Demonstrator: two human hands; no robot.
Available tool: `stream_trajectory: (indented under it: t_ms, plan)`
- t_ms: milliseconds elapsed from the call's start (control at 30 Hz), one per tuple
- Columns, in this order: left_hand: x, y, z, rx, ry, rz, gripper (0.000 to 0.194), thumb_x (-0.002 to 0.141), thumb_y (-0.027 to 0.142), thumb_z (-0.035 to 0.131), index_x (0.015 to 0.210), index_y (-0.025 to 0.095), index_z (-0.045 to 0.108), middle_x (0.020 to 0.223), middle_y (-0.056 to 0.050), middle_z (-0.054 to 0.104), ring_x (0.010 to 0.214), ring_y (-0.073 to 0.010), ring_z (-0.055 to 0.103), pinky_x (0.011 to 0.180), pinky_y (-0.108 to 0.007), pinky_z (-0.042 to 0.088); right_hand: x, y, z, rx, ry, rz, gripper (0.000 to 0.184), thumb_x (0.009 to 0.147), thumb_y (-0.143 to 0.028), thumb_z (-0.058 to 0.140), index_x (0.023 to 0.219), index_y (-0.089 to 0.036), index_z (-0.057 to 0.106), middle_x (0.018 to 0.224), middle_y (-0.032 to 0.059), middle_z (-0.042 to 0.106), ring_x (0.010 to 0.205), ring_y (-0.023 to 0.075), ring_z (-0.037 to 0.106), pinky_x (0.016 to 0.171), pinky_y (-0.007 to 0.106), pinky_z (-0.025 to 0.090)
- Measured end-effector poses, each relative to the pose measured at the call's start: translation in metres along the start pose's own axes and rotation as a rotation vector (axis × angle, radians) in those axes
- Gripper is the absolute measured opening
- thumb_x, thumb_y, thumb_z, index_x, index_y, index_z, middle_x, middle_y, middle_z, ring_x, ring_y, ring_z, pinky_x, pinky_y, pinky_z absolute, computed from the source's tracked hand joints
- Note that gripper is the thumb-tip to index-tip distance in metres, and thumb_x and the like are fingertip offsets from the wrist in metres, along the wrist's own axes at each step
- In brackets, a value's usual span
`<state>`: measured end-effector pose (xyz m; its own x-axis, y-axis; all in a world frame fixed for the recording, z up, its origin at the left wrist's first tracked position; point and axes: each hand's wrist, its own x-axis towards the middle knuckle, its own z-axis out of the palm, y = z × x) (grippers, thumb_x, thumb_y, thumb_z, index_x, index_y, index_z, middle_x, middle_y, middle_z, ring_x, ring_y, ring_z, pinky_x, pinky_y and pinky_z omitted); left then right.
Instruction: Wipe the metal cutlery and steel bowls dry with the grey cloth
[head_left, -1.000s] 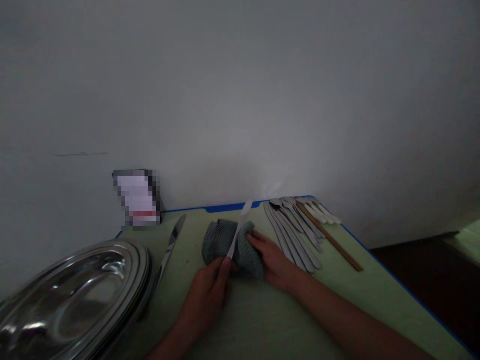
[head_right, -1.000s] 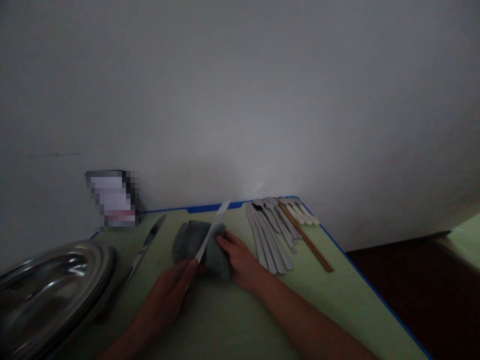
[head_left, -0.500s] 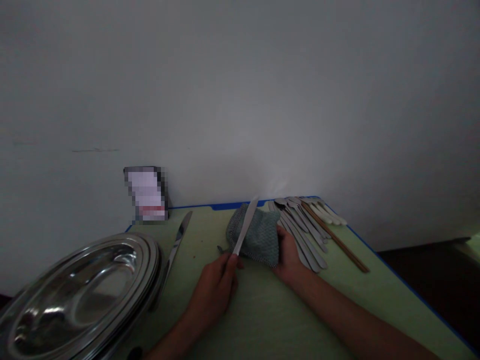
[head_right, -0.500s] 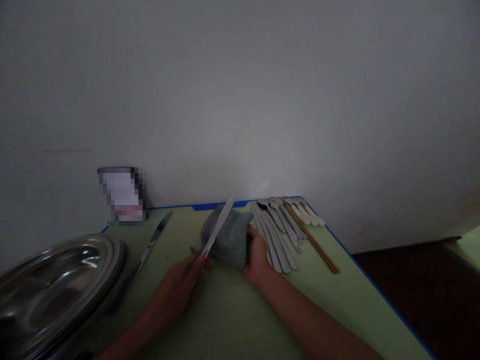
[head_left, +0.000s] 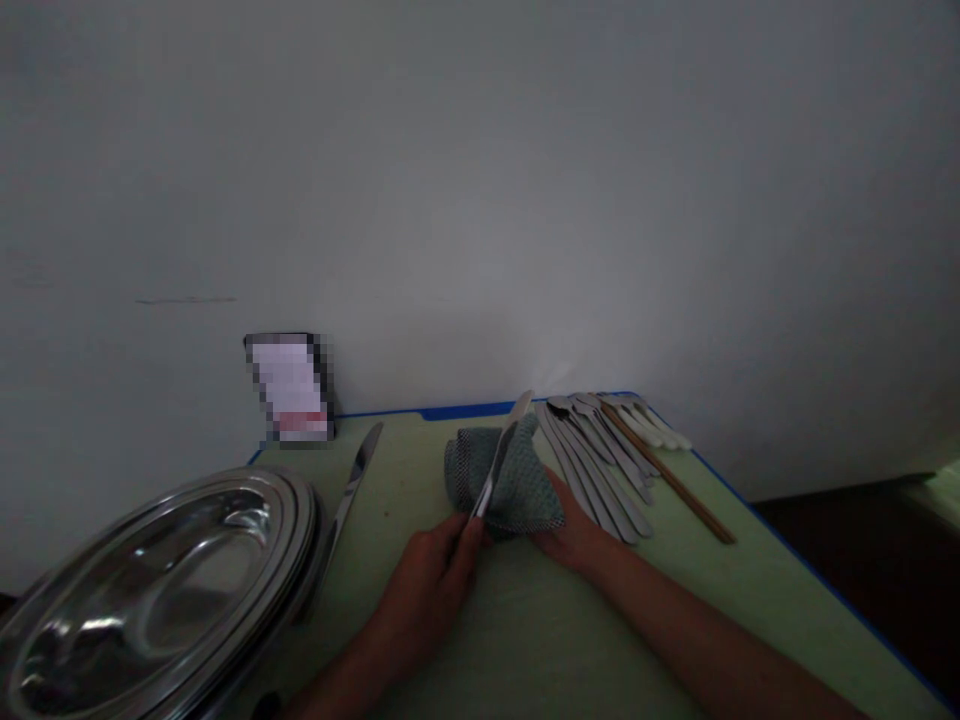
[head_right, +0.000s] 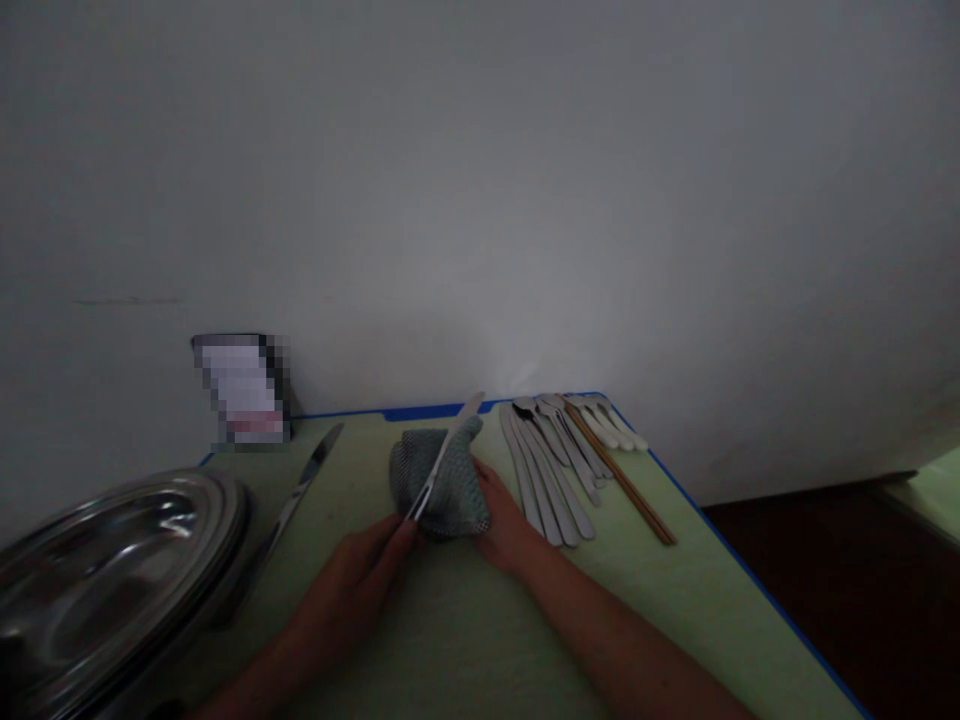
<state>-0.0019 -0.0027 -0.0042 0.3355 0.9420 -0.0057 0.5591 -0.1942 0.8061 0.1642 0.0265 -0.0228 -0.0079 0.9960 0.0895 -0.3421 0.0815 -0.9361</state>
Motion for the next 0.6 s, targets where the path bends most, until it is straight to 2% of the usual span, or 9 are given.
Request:
stream_trajectory:
  t_ms: [67,167,267,400,533,600]
  plan:
    - [0.000,0.000,0.001,0.033,-0.017,-0.002,0.036,0.090,0.040,0.034,0.079,0.018,0.061,0.070,-0.003,0.065,0.066,-0.0195,0.060,0.063,-0.026,0.041,0.003,0.004,0.006,0.063,-0.019,0.052,0.019,0.066,-0.034,0.064,0.083,-0.024,0.065,0.082,0.0019,0.070,0.095,0.0217,0.061,0.084,0.037,0.047]
    - [-0.002,0.000,0.001,0.060,-0.076,0.020,0.032,0.089,0.040,0.037,0.090,0.019,0.061,0.075,-0.004,0.067,0.071,-0.0212,0.063,0.066,-0.028,0.042,0.007,0.009,0.013,0.184,-0.011,0.105,0.028,0.065,-0.036,0.065,0.089,-0.023,0.063,0.081,0.0012,0.070,0.087,0.0209,0.063,0.076,0.034,0.049]
    - [-0.005,0.000,0.001,0.031,-0.081,0.064,0.031,0.089,0.038,0.040,0.108,0.019,0.053,0.083,-0.004,0.066,0.074,-0.0199,0.062,0.069,-0.028,0.042,0.010,0.011,0.014,0.254,0.080,0.078,0.027,0.066,-0.040,0.065,0.086,-0.023,0.062,0.080,0.0013,0.070,0.085,0.0206,0.063,0.074,0.033,0.048]
    - [-0.007,-0.001,0.003,-0.028,0.006,0.069,0.041,0.090,0.037,0.035,0.125,0.016,0.033,0.069,0.002,0.058,0.059,-0.0159,0.054,0.057,-0.024,0.040,0.014,0.012,0.013,0.329,0.179,0.051,0.029,0.066,-0.045,0.064,0.085,-0.023,0.061,0.080,0.0010,0.070,0.084,0.0208,0.064,0.073,0.034,0.049]
    - [-0.006,0.000,0.005,0.079,-0.047,0.108,0.043,0.090,0.033,0.036,0.130,0.017,0.035,0.060,0.005,0.051,0.051,-0.0141,0.048,0.052,-0.023,0.034,0.013,0.012,0.012,0.358,0.158,0.078,0.037,0.068,-0.047,0.063,0.098,-0.026,0.061,0.081,-0.0005,0.070,0.084,0.0207,0.064,0.073,0.034,0.050]
    - [-0.006,0.001,0.005,0.102,-0.063,0.113,0.044,0.089,0.032,0.036,0.130,0.016,0.037,0.058,0.005,0.050,0.052,-0.0143,0.048,0.051,-0.023,0.033,0.012,0.011,0.012,0.351,0.138,0.106,0.038,0.070,-0.052,0.059,0.097,-0.026,0.062,0.078,0.0006,0.070,0.085,0.0219,0.064,0.073,0.036,0.050]
